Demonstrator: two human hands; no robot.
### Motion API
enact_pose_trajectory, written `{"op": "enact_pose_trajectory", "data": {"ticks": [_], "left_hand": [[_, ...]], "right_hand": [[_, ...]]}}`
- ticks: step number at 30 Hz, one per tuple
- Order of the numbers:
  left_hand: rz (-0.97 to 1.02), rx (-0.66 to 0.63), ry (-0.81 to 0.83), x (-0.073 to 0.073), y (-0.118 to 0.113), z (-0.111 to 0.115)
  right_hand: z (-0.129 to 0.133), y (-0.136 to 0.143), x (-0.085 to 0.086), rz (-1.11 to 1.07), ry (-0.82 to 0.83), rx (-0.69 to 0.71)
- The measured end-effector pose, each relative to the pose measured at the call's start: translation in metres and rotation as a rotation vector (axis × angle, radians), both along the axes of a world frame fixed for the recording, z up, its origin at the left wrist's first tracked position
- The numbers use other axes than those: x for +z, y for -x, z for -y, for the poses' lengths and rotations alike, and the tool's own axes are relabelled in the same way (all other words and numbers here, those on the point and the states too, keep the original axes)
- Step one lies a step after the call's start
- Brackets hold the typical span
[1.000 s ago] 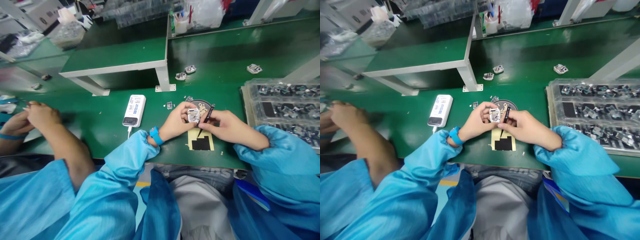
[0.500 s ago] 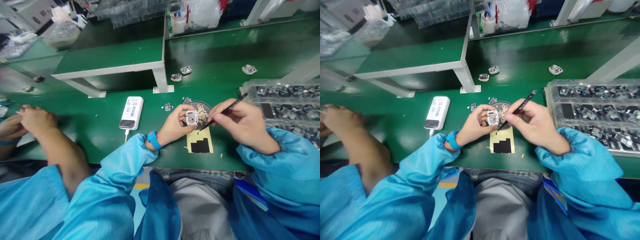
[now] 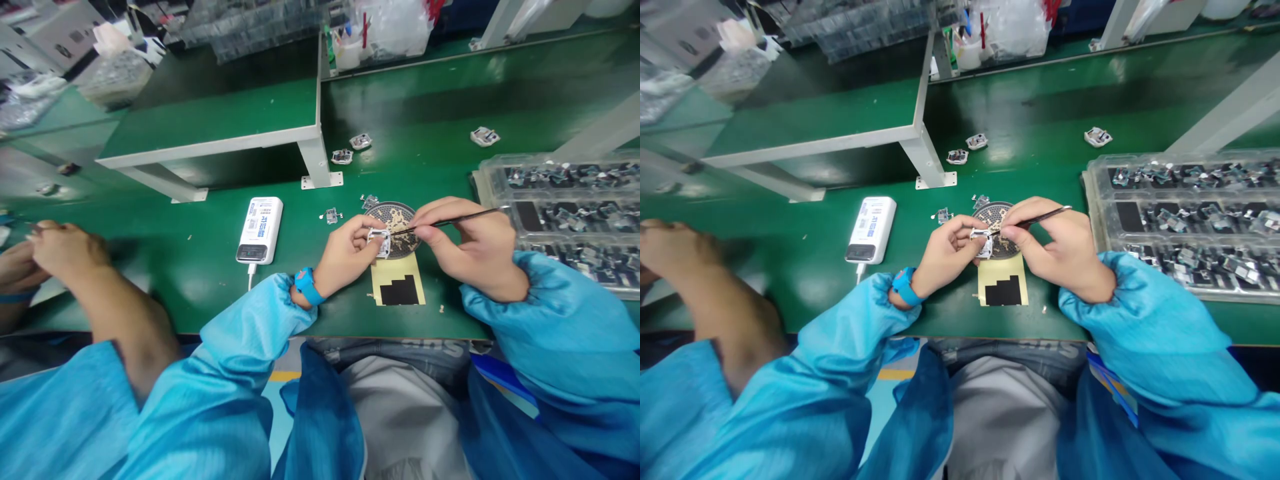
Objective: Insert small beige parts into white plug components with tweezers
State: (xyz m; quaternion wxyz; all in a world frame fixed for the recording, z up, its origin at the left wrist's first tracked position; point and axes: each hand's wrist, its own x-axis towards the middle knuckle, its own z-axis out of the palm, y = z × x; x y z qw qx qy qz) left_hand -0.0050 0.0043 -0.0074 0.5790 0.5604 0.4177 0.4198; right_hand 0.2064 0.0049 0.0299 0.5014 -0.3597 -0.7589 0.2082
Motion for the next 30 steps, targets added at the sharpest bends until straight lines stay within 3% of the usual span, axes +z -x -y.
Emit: {"op": "enact_pose_trajectory", "data": {"ticks": [30], "left_hand": [[0.102,0.03,0.032,0.0032,-0.0015,-0.0001]], "right_hand": [[-0.0007,0.0025,-0.0022,0.013,-0.089,-0.003]]}}
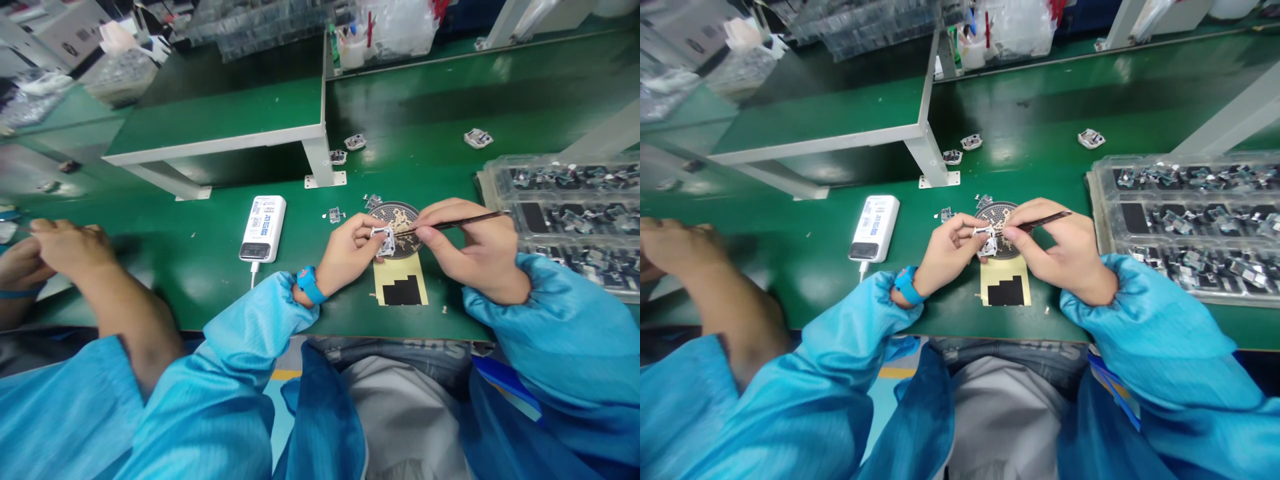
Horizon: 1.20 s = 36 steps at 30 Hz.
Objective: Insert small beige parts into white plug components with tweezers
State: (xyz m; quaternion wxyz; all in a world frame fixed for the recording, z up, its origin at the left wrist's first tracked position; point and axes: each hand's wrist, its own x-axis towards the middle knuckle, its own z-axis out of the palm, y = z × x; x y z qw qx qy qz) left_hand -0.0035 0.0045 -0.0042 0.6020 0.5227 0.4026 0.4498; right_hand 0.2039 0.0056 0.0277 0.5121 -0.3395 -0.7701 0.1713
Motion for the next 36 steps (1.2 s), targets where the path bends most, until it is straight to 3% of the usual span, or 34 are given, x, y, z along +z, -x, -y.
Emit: {"op": "enact_pose_trajectory", "data": {"ticks": [8,14,17,20,25,30,33,36], "left_hand": [[-0.042,0.011,-0.107,0.006,0.006,-0.002],[-0.066,0.019,-0.184,0.002,0.01,-0.004],[-0.039,0.024,-0.131,0.003,0.011,-0.006],[0.027,0.032,0.024,0.007,0.013,-0.009],[0.227,0.006,0.331,0.014,0.014,-0.012],[0.25,-0.071,0.354,0.017,0.012,-0.009],[0.202,-0.066,0.325,0.015,0.012,-0.009],[0.154,-0.044,0.289,0.013,0.014,-0.01]], "right_hand": [[0.003,-0.001,0.002,-0.017,0.2,-0.076],[0.0,0.0,0.0,-0.054,0.296,0.002],[0.0,0.0,-0.003,-0.023,0.231,0.037],[0.001,0.002,-0.004,-0.119,0.169,0.028],[0.001,0.005,-0.003,-0.298,0.134,-0.187],[-0.006,0.013,-0.008,-0.335,0.207,-0.382],[-0.004,0.015,-0.004,-0.384,0.316,-0.366],[0.003,-0.001,0.014,-0.422,0.34,-0.286]]}}
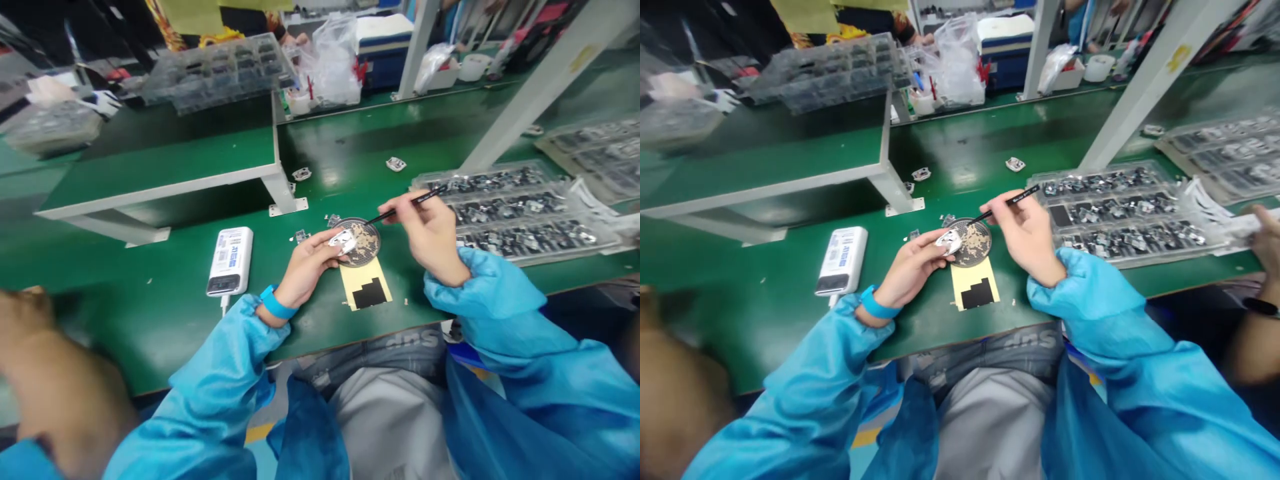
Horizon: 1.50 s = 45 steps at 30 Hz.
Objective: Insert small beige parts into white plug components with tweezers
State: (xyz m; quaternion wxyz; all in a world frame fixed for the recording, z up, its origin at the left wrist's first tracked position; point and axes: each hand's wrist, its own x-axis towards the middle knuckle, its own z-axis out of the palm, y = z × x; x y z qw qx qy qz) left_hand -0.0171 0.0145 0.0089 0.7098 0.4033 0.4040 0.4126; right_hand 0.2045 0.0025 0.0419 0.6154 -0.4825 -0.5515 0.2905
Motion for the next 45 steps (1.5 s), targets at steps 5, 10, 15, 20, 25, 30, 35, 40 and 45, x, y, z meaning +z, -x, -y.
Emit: {"op": "enact_pose_trajectory", "data": {"ticks": [5,10,15,20,25,30,35,40,45], "left_hand": [[-0.06,-0.017,-0.057,0.001,0.0,0.002],[-0.109,-0.036,-0.076,-0.001,-0.003,0.004],[-0.109,-0.036,-0.096,-0.001,-0.002,0.002],[-0.028,-0.034,-0.063,0.0,-0.001,0.001],[0.007,-0.033,-0.092,-0.001,0.0,0.0],[-0.03,0.016,-0.114,-0.002,0.0,0.0],[-0.096,0.106,-0.224,-0.004,-0.002,-0.002],[-0.221,0.167,-0.33,-0.007,-0.001,-0.003],[-0.305,0.142,-0.406,-0.002,0.002,0.001]], "right_hand": [[-0.013,-0.084,0.03,0.428,-0.112,-0.28],[-0.066,-0.157,0.001,0.934,0.186,-0.244],[-0.103,-0.181,-0.015,1.033,0.265,-0.087],[-0.106,-0.18,0.001,1.048,0.078,-0.039],[-0.058,-0.104,0.041,0.78,-0.014,-0.2],[-0.016,-0.011,0.044,0.526,0.048,0.043],[-0.011,0.01,0.006,0.401,0.232,0.335],[-0.01,0.009,-0.006,0.383,0.391,0.487],[-0.009,0.016,-0.007,0.421,0.419,0.552]]}}
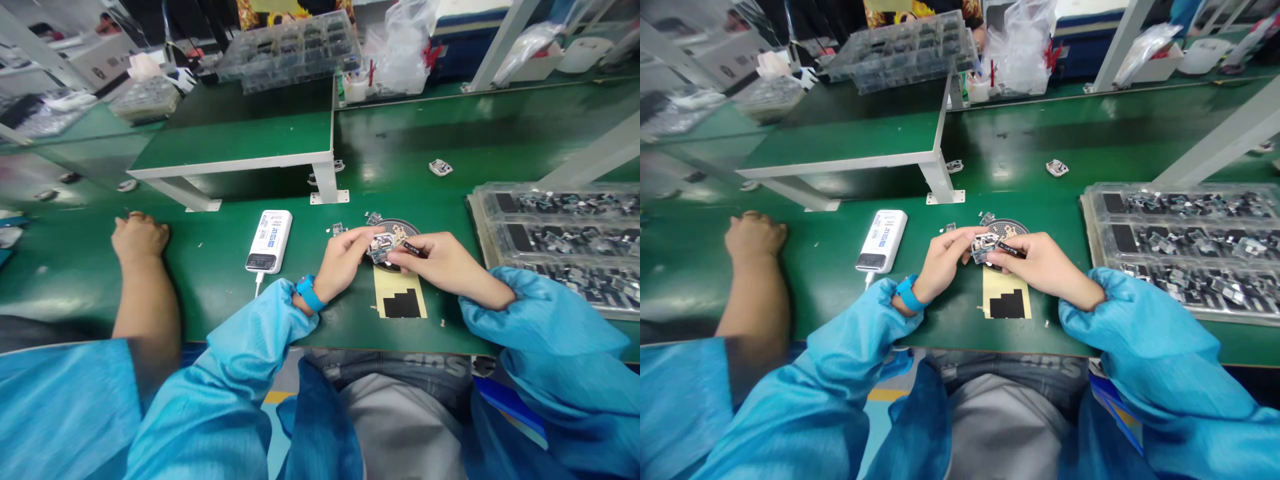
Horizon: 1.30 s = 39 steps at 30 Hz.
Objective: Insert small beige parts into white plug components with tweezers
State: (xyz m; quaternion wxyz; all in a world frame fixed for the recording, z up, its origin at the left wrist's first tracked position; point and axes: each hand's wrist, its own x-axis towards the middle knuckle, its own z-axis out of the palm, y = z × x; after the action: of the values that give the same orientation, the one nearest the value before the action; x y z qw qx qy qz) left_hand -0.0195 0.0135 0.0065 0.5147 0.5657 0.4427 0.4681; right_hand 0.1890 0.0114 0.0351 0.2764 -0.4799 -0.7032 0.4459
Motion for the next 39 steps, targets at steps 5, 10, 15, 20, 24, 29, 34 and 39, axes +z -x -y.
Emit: {"op": "enact_pose_trajectory", "data": {"ticks": [5,10,15,20,24,29,34,39], "left_hand": [[0.004,-0.029,-0.03,0.006,0.0,0.004],[0.063,-0.093,-0.035,0.003,-0.001,0.006],[-0.065,-0.118,-0.141,-0.003,-0.001,0.005],[-0.15,-0.074,-0.223,-0.005,0.0,0.004],[-0.171,-0.026,-0.271,-0.007,0.001,0.003],[0.123,-0.124,-0.098,-0.009,-0.004,0.003],[0.276,-0.136,-0.041,-0.01,-0.008,0.003],[0.181,-0.085,-0.088,-0.013,-0.01,0.006]], "right_hand": [[-0.002,0.0,-0.002,-0.019,0.002,-0.037],[-0.005,-0.003,-0.002,-0.048,0.062,-0.084],[-0.007,-0.005,-0.003,-0.064,0.104,-0.095],[-0.008,-0.005,-0.005,-0.074,0.097,-0.119],[-0.007,0.001,-0.009,-0.12,0.025,-0.218],[-0.003,0.012,-0.015,-0.331,-0.031,-0.255],[0.0,0.018,-0.023,-0.393,0.002,-0.255],[0.0,0.02,-0.029,-0.345,-0.046,-0.245]]}}
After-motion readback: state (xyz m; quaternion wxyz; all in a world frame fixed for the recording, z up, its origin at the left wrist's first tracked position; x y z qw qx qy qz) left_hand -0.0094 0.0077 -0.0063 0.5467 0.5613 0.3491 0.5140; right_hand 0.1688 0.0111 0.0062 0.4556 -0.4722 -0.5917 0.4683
